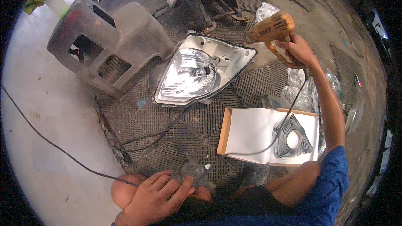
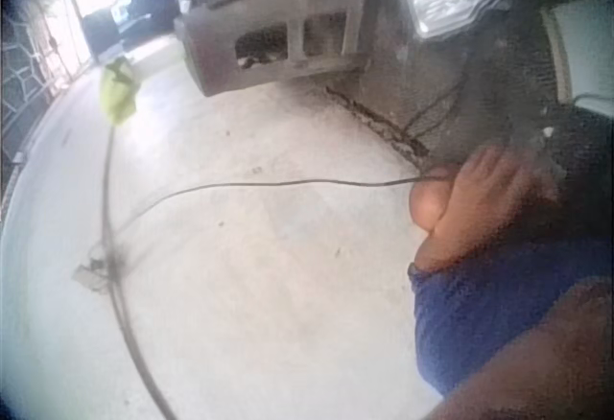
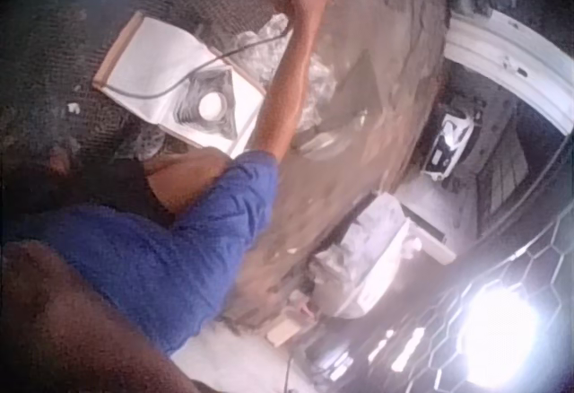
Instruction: The person applies a black sealant strip around the edge of a car headlight assembly by hand, then uses a heat gun to warm and set the sealant. The person handles the headlight and sealant directly, working on a perforated floor mat in a workshop.
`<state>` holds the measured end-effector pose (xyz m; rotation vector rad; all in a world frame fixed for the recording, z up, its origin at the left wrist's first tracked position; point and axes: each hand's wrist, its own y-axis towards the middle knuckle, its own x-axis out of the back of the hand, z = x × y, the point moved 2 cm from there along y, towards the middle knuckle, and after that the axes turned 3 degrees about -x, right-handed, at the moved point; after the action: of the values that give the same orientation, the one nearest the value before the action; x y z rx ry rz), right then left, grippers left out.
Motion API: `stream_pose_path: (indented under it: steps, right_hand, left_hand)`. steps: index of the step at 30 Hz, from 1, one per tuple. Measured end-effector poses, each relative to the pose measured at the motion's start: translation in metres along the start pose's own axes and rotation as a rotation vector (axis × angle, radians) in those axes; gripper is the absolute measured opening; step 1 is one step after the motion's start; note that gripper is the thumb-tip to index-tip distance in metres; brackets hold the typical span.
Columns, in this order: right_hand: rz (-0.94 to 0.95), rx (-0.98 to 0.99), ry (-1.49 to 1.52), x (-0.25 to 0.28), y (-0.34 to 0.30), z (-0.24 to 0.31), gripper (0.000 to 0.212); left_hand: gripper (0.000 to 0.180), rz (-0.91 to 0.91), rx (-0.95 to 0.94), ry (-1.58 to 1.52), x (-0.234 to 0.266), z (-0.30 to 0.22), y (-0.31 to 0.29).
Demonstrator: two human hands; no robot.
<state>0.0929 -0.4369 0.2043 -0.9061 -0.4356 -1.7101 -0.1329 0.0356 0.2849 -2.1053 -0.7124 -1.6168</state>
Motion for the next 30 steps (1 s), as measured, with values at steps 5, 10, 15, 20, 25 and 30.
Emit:
stream_pose_path:
  steps: [5,10,15,20,25,30]
  right_hand:
    - [-0.213,0.344,-0.518,0.003,-0.019,0.030,0.048]
    - [0.633,0.011,0.234,0.014,-0.039,0.052,0.042]
    - [0.350,0.261,-0.025,-0.006,-0.042,0.069,0.048]
    - [0.450,0.246,-0.005,-0.042,-0.080,0.102,0.050]
    - [0.540,0.478,-0.077,-0.046,-0.092,0.122,0.054]
    - [0.504,0.563,0.008,-0.068,-0.093,0.113,0.047]
  left_hand:
    - [0.040,-0.043,-0.038,-0.051,0.000,0.000,0.000]
    - [0.047,-0.079,-0.041,-0.068,0.005,-0.001,-0.003]
    - [0.047,-0.026,-0.126,-0.045,0.004,0.002,-0.003]
    - [0.046,-0.055,-0.082,-0.025,0.001,0.002,-0.008]
    - [0.044,-0.046,-0.078,-0.019,0.003,0.001,-0.009]
    - [0.043,-0.054,-0.104,-0.026,0.004,0.000,-0.009]
